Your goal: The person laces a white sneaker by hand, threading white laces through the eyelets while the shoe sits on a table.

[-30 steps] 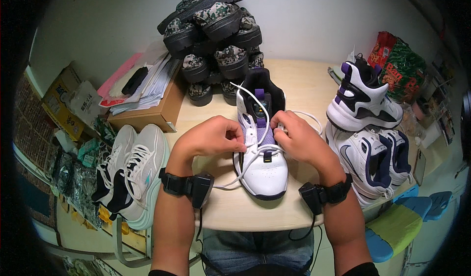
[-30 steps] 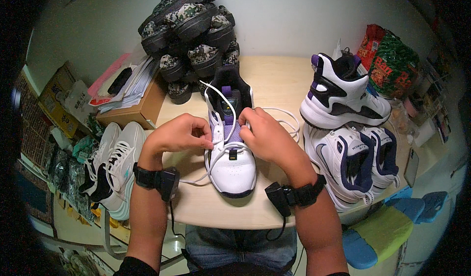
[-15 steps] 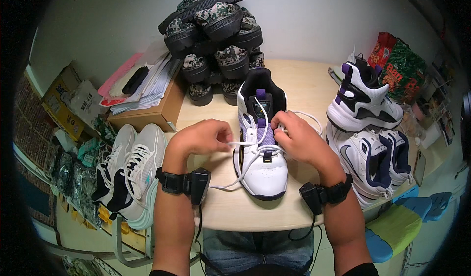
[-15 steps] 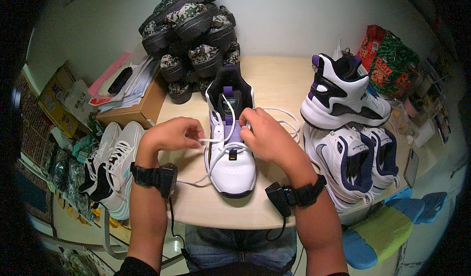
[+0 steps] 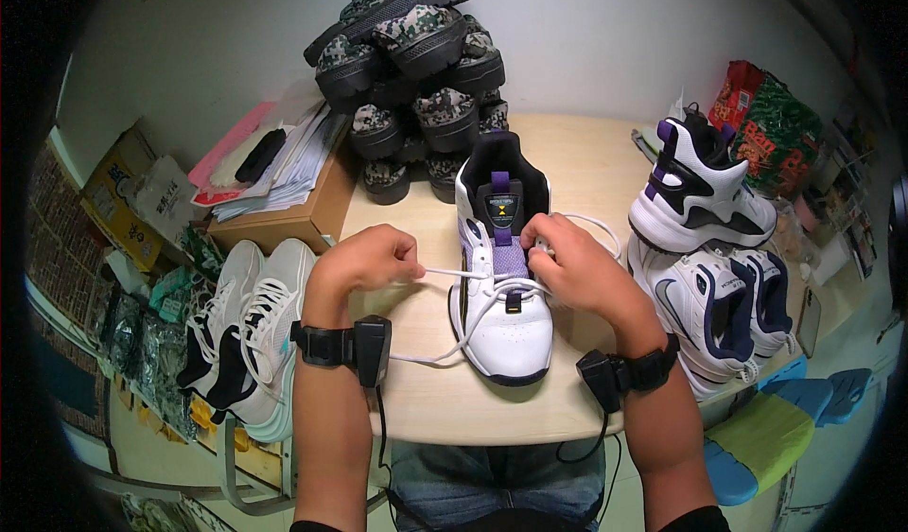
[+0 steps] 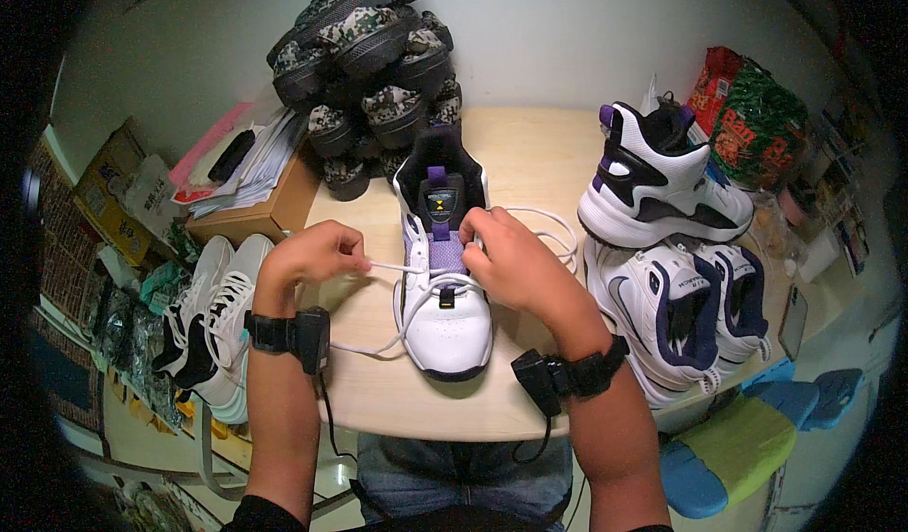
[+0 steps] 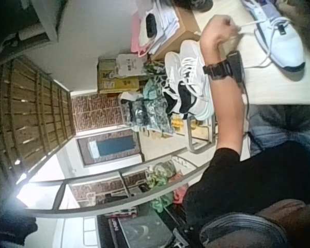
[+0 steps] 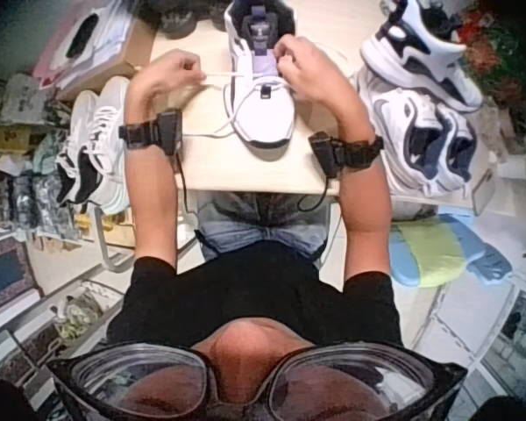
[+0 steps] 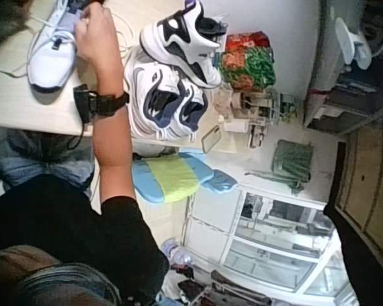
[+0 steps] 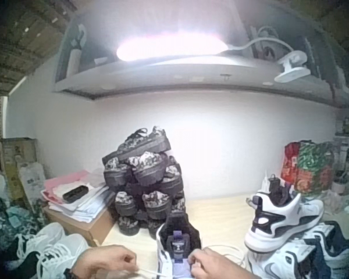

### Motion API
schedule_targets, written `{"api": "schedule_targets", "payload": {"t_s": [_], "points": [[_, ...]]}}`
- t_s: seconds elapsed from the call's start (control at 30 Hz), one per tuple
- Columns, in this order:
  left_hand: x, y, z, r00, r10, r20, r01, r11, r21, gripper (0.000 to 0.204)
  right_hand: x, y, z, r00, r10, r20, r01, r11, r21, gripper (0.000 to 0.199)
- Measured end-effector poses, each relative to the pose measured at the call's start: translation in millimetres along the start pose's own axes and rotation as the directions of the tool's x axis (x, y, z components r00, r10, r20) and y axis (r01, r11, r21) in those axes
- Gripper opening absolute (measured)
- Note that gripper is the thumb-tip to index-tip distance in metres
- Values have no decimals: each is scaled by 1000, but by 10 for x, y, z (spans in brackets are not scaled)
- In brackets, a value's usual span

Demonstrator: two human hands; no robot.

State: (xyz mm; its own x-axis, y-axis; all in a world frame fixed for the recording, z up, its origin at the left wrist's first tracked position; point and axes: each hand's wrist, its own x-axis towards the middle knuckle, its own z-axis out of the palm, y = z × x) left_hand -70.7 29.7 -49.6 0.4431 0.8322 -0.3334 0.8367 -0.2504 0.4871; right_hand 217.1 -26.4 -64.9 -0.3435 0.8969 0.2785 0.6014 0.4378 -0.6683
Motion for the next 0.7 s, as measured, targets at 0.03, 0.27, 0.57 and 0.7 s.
{"api": "schedule_targets", "payload": {"t_s": [0.03,0.27,0.57,0.7], "points": [[29,-53,10,1000,7,25,-6,1000,-31,22,-4,-22,-4,1000,12,4,-12,1000,0,20],[-30,466,133,965,239,106,-196,930,-311,26,-8,-6,0,1000,13,-8,-13,1000,-22,22],[-56,426,107,923,378,63,-322,853,-411,25,-3,-19,8,1000,25,-8,-26,999,-21,22],[-81,367,51,918,387,87,-316,847,-428,23,-8,-5,5,999,40,-2,-40,999,-15,22]]}}
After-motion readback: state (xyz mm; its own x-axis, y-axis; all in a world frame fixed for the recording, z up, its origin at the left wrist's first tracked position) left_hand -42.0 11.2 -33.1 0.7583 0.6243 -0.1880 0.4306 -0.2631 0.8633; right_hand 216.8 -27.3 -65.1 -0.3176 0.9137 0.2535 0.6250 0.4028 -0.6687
